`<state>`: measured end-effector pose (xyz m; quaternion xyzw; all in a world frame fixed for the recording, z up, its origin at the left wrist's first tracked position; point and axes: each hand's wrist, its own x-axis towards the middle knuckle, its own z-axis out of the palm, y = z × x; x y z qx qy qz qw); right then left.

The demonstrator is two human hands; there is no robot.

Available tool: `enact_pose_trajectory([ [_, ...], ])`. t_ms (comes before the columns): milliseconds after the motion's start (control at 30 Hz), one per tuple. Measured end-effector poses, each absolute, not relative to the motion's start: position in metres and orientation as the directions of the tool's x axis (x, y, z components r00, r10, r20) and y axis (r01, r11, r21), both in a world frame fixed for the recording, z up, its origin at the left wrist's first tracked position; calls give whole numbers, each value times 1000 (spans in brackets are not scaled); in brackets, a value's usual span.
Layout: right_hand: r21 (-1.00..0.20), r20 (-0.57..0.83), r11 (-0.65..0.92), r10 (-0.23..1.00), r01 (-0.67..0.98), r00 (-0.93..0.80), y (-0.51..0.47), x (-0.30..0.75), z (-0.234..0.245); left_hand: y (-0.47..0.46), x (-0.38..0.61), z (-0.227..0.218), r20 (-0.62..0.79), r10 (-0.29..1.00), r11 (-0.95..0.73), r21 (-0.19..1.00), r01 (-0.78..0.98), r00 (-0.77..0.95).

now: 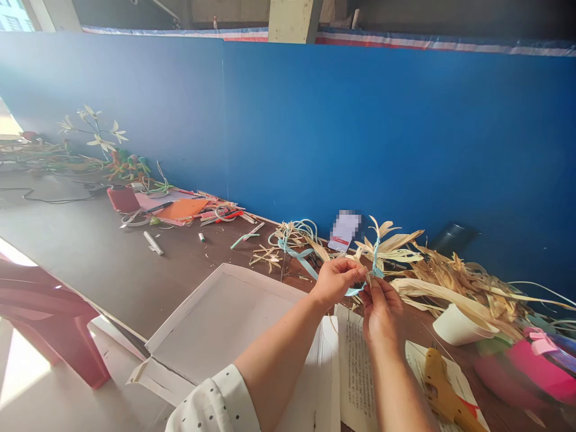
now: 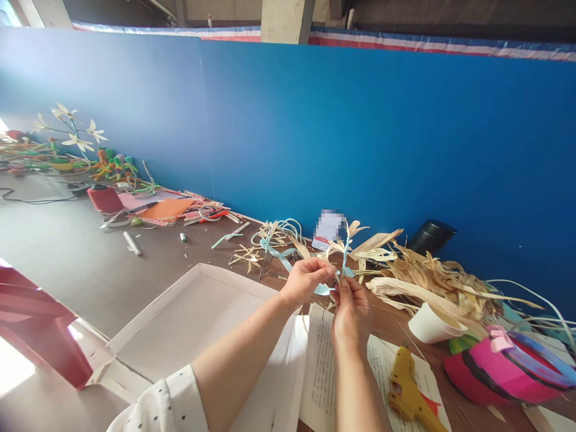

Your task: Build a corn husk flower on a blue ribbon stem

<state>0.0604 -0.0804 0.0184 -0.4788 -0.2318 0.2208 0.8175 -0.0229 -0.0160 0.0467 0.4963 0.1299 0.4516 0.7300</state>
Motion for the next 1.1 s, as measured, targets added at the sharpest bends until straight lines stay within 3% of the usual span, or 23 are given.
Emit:
enact_pose_trajectory([
  [367,-875,205,450,675,-176,708,-81,55,22,-16,-26,52,266,758,138,827,-545,595],
  [633,-870,188,451,678,-200,711,-81,57,19,-16,-27,53,234,790,134,836,-532,566],
  [1100,-885,178,457,505,-87,845,-81,64,17,-12,-23,46,272,831,-2,874,-486,486],
])
